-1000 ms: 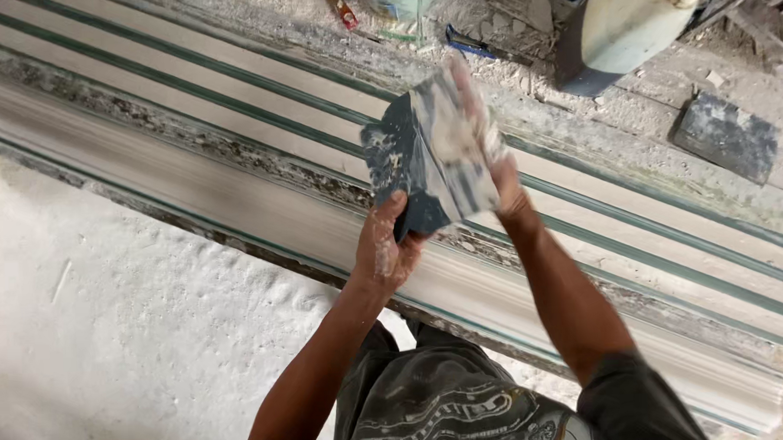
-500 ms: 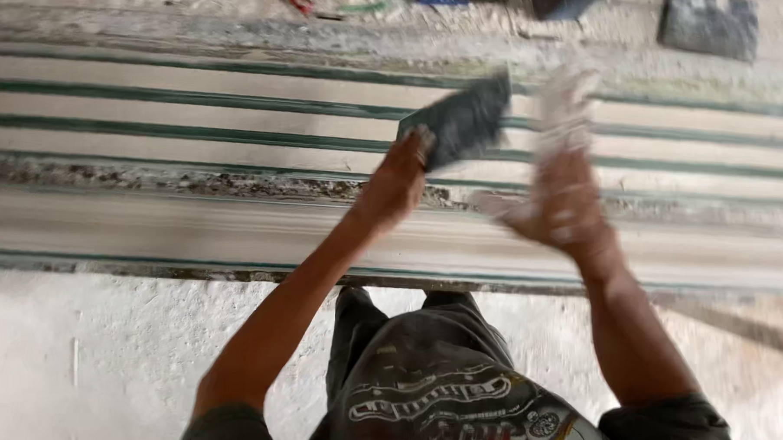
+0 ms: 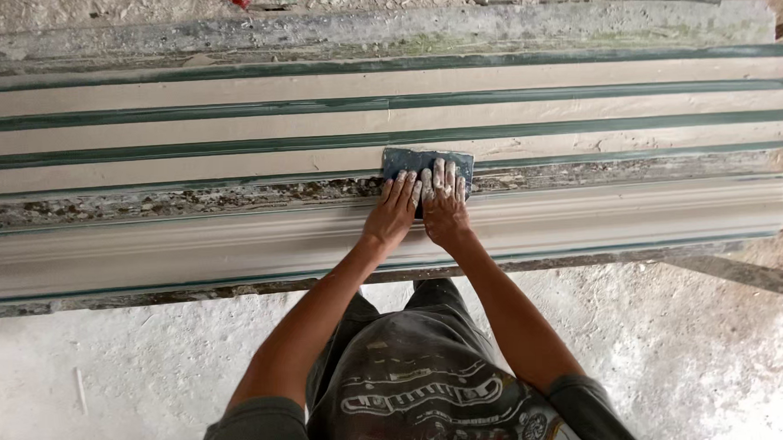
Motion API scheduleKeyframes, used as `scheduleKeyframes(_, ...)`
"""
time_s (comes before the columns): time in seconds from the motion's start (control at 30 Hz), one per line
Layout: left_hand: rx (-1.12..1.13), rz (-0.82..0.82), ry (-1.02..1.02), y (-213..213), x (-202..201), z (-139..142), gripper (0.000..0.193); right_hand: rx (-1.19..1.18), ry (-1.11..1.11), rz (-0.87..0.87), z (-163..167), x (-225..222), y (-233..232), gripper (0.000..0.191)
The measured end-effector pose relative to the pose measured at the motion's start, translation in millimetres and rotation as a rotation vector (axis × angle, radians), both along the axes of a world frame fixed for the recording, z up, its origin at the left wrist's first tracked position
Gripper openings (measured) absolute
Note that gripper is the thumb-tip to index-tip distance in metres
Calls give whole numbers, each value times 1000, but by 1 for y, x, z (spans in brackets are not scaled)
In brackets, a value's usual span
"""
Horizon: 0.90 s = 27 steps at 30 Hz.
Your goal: The person applies white plaster from a bucket onto long decorative molding strips on a workbench, spreading and smoothing it by hand with a flat float. They work along the strips section by section, scooping more plaster and pressing the float over the surface to coat the moldings.
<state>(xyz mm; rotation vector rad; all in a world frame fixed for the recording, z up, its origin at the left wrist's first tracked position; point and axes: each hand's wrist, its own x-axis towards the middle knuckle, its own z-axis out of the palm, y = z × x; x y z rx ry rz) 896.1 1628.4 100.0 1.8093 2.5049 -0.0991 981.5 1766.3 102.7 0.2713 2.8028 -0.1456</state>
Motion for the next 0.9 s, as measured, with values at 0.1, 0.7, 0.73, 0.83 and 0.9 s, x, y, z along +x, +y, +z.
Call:
scheduleKeyframes(0.1,127,83,-220,-1,15,0,61,-96,34,45,-4,13,4,73)
scheduleKeyframes(0.7,-49,148,-340,11,8,40,47,-154,95,53,18,16,11,62)
scheduleKeyframes(0.73,-75,139,-338,6,10,43,47,-163,61,41,22,20,8,58)
scheduleKeyframes(0.83,-114,124,-278,-20,10,53,49,-186,100,56,40,18,-14,56)
scheduleKeyframes(0.9,-95,100,-169,-58,0,58,52,-202,304,106,50,5,-40,66)
